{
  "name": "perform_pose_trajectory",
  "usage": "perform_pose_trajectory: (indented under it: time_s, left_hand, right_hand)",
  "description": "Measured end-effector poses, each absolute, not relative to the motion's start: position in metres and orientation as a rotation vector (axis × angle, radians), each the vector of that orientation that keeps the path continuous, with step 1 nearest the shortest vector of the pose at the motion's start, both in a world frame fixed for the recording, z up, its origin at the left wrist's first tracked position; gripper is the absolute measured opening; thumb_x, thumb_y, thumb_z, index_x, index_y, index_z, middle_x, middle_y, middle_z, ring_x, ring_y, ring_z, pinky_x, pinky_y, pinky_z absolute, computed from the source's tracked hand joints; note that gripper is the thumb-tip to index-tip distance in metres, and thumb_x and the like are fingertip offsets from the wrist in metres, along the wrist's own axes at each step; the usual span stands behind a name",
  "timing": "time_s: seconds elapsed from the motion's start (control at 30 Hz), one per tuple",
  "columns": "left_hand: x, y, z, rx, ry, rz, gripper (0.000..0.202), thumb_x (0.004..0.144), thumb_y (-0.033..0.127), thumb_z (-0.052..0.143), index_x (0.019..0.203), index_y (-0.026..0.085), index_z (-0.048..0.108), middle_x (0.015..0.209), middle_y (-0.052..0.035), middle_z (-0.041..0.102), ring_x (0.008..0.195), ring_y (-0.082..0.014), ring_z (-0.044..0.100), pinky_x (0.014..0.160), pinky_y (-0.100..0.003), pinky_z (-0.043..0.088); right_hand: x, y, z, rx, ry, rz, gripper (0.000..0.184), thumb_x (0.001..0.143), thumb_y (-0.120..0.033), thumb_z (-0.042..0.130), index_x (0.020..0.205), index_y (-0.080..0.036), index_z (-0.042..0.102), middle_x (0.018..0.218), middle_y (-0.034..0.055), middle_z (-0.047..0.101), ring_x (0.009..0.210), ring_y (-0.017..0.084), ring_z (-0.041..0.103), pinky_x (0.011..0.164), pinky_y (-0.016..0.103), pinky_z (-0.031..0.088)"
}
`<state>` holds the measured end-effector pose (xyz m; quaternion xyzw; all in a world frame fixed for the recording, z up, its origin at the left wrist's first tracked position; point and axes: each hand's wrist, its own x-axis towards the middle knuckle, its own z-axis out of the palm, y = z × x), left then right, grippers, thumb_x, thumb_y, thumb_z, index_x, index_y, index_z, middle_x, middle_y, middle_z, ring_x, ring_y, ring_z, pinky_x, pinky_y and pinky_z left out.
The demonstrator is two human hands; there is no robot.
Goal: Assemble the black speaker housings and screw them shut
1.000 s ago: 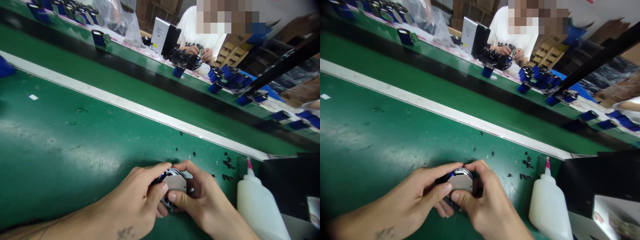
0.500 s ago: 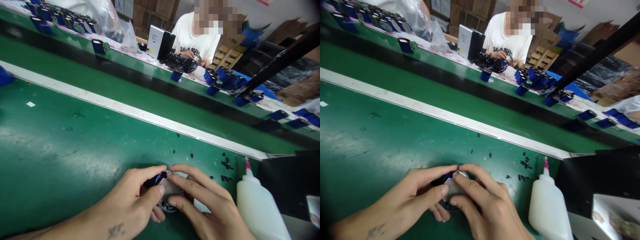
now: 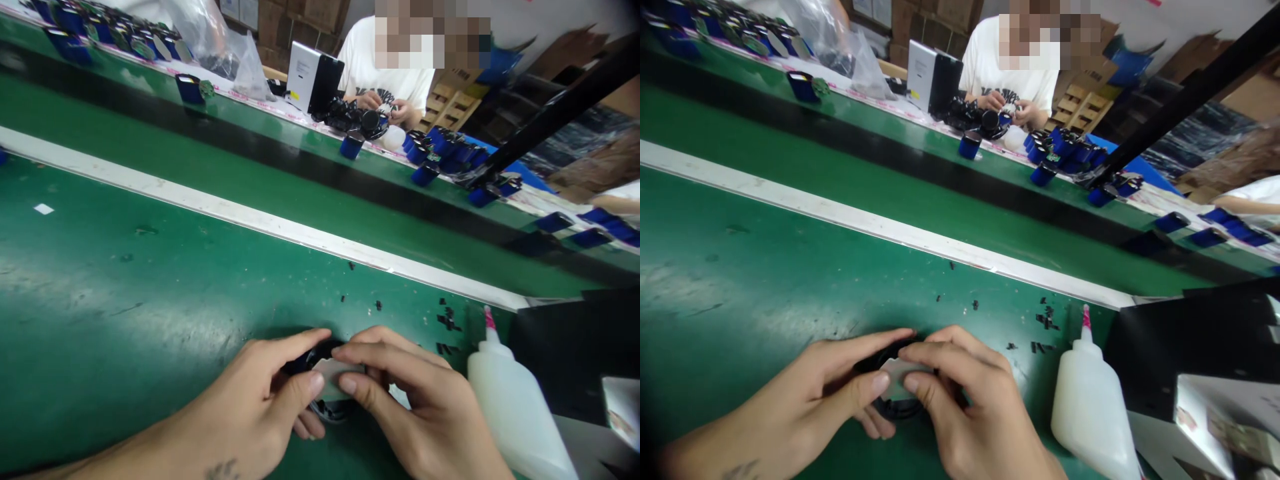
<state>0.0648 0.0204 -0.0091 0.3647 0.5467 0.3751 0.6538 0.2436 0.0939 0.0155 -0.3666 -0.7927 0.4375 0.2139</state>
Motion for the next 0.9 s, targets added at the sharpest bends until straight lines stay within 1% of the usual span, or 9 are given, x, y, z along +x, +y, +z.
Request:
perform_pose_trajectory:
  time_s: [0.1, 0.17, 0.27, 0.37, 0.5, 0.57, 0.7, 0.8, 0.9]
  left_hand:
    - [0.066, 0.02, -0.009, 0.829, 1.241, 0.867, 0.053, 0.097, 0.037, 0.051, 0.143, 0.013, 0.046, 0.111, -0.0129, 0.073, 0.073, -0.0196, 0.074, 0.071, -0.035, 0.061]
    - [0.065, 0.02, -0.009, 0.827, 1.244, 0.866, 0.054, 0.097, 0.039, 0.051, 0.144, 0.013, 0.046, 0.108, -0.0118, 0.074, 0.073, -0.0196, 0.074, 0.072, -0.035, 0.061]
    - [0.063, 0.019, -0.008, 0.818, 1.248, 0.828, 0.056, 0.097, 0.044, 0.052, 0.145, 0.015, 0.045, 0.102, -0.009, 0.076, 0.078, -0.0211, 0.074, 0.076, -0.035, 0.06]
    - [0.061, 0.019, -0.006, 0.813, 1.232, 0.801, 0.057, 0.097, 0.044, 0.054, 0.146, 0.016, 0.043, 0.103, -0.0088, 0.076, 0.083, -0.0226, 0.074, 0.079, -0.036, 0.059]
    - [0.062, 0.021, -0.007, 0.801, 1.225, 0.805, 0.059, 0.096, 0.043, 0.055, 0.146, 0.015, 0.044, 0.098, -0.0086, 0.077, 0.08, -0.0227, 0.075, 0.076, -0.034, 0.06]
    - [0.063, 0.022, -0.008, 0.804, 1.219, 0.814, 0.06, 0.095, 0.045, 0.055, 0.145, 0.015, 0.045, 0.096, -0.0086, 0.077, 0.079, -0.0228, 0.075, 0.074, -0.033, 0.06]
    - [0.063, 0.022, -0.01, 0.816, 1.216, 0.827, 0.059, 0.095, 0.045, 0.055, 0.145, 0.015, 0.045, 0.089, -0.0073, 0.077, 0.078, -0.0226, 0.075, 0.074, -0.033, 0.06]
    - [0.064, 0.022, -0.01, 0.804, 1.227, 0.832, 0.059, 0.095, 0.044, 0.055, 0.145, 0.014, 0.046, 0.083, -0.0061, 0.077, 0.075, -0.0224, 0.075, 0.073, -0.034, 0.06]
    - [0.065, 0.02, -0.009, 0.798, 1.225, 0.832, 0.059, 0.095, 0.045, 0.056, 0.144, 0.014, 0.047, 0.083, -0.0058, 0.077, 0.075, -0.0224, 0.074, 0.073, -0.034, 0.06]
  right_hand:
    - [0.24, 0.094, 0.016, -1.131, -2.123, 1.26, 0.015, 0.088, -0.026, 0.067, 0.1, -0.028, 0.075, 0.072, 0.0004, 0.066, 0.055, 0.011, 0.055, 0.047, 0.023, 0.045]
    - [0.238, 0.093, 0.018, -1.226, -2.008, 1.382, 0.013, 0.087, -0.033, 0.067, 0.094, -0.026, 0.077, 0.071, 0.0018, 0.066, 0.049, 0.01, 0.052, 0.039, 0.022, 0.04]
    - [0.237, 0.093, 0.02, -1.298, -1.829, 1.615, 0.021, 0.087, -0.042, 0.067, 0.092, -0.026, 0.078, 0.068, 0.0023, 0.065, 0.039, 0.007, 0.045, 0.031, 0.02, 0.032]
    - [0.238, 0.093, 0.023, -1.281, -1.875, 1.576, 0.019, 0.088, -0.04, 0.066, 0.094, -0.028, 0.08, 0.064, 0.0019, 0.064, 0.039, 0.007, 0.045, 0.031, 0.019, 0.032]
    - [0.239, 0.094, 0.024, -1.211, -1.926, 1.515, 0.017, 0.088, -0.032, 0.065, 0.094, -0.029, 0.081, 0.068, 0.0023, 0.065, 0.04, 0.006, 0.046, 0.03, 0.019, 0.032]
    - [0.24, 0.095, 0.023, -1.197, -1.931, 1.497, 0.017, 0.089, -0.032, 0.065, 0.096, -0.029, 0.08, 0.066, 0.0016, 0.063, 0.04, 0.006, 0.045, 0.031, 0.019, 0.031]
    - [0.238, 0.097, 0.024, -1.189, -1.991, 1.464, 0.017, 0.089, -0.03, 0.065, 0.096, -0.028, 0.08, 0.066, 0.0015, 0.062, 0.045, 0.007, 0.047, 0.037, 0.02, 0.034]
    - [0.237, 0.099, 0.027, -1.205, -1.993, 1.496, 0.017, 0.088, -0.03, 0.066, 0.093, -0.027, 0.081, 0.064, 0.0012, 0.059, 0.046, 0.008, 0.046, 0.037, 0.021, 0.033]
    - [0.238, 0.099, 0.03, -1.213, -1.994, 1.494, 0.017, 0.088, -0.031, 0.065, 0.094, -0.026, 0.081, 0.066, 0.0012, 0.06, 0.046, 0.008, 0.045, 0.037, 0.021, 0.032]
